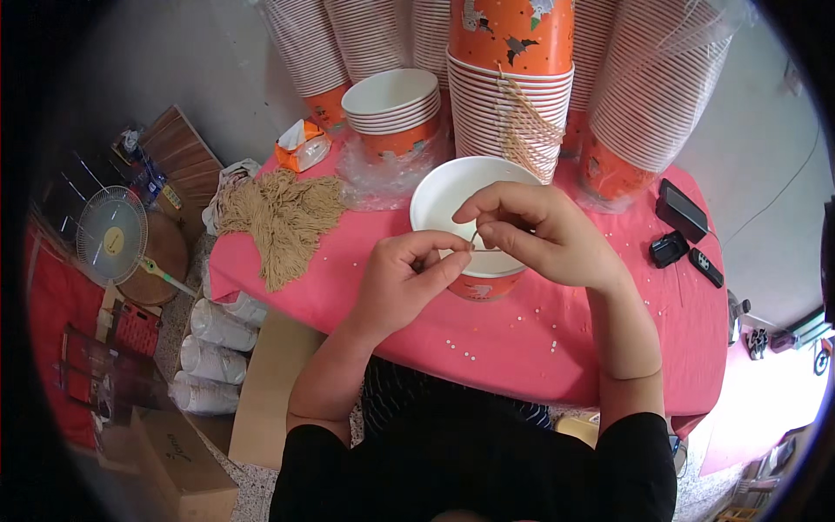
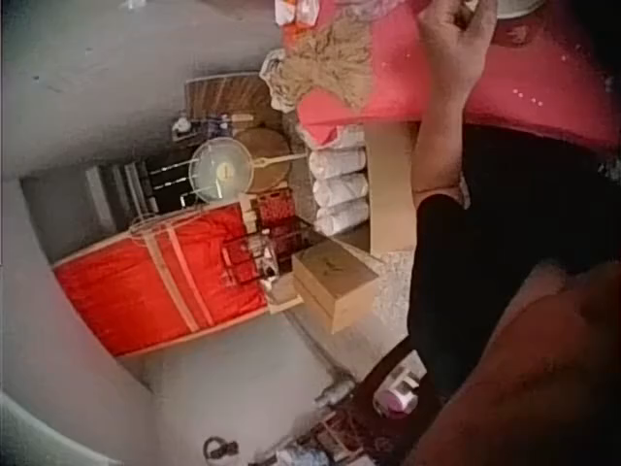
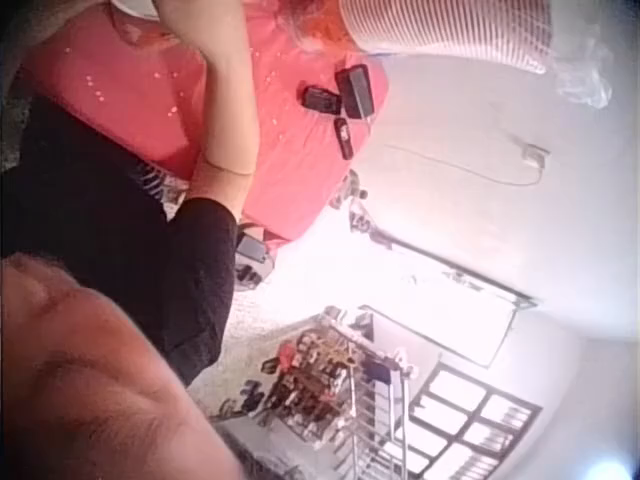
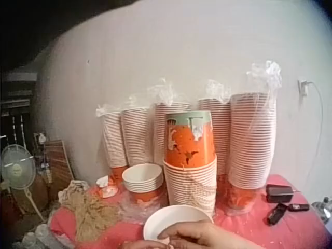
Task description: Attaching elastic strings to paper buckets to form handles.
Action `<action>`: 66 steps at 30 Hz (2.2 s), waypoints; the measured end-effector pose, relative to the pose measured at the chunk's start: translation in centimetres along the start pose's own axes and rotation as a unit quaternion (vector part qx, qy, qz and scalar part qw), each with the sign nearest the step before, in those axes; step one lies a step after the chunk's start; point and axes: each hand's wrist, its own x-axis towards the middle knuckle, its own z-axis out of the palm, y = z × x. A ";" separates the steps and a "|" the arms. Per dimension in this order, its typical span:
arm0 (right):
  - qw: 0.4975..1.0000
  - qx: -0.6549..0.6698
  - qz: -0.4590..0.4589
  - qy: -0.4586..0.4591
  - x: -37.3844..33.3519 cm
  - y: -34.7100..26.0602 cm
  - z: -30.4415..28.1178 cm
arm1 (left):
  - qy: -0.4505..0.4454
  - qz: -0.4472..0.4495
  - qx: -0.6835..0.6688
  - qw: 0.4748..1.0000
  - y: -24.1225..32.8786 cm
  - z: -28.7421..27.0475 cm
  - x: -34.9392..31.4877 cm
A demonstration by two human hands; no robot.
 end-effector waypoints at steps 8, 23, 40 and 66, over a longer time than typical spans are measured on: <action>0.981 -0.164 -0.099 0.038 0.9 0.9 -0.6 | 0.016 -0.115 -0.214 0.970 -1.0 -0.8 0.3; 0.935 -0.283 -0.204 0.057 0.9 0.6 0.9 | 0.016 -0.149 -0.282 0.948 -1.5 -1.0 -0.1; 0.970 -0.187 -0.149 0.041 0.8 0.6 1.8 | -0.021 -0.087 -0.221 0.971 -0.9 -1.0 -2.1; 0.985 -0.153 -0.080 0.029 1.0 1.0 3.7 | 0.054 -0.011 -0.236 0.970 -1.5 0.7 -3.4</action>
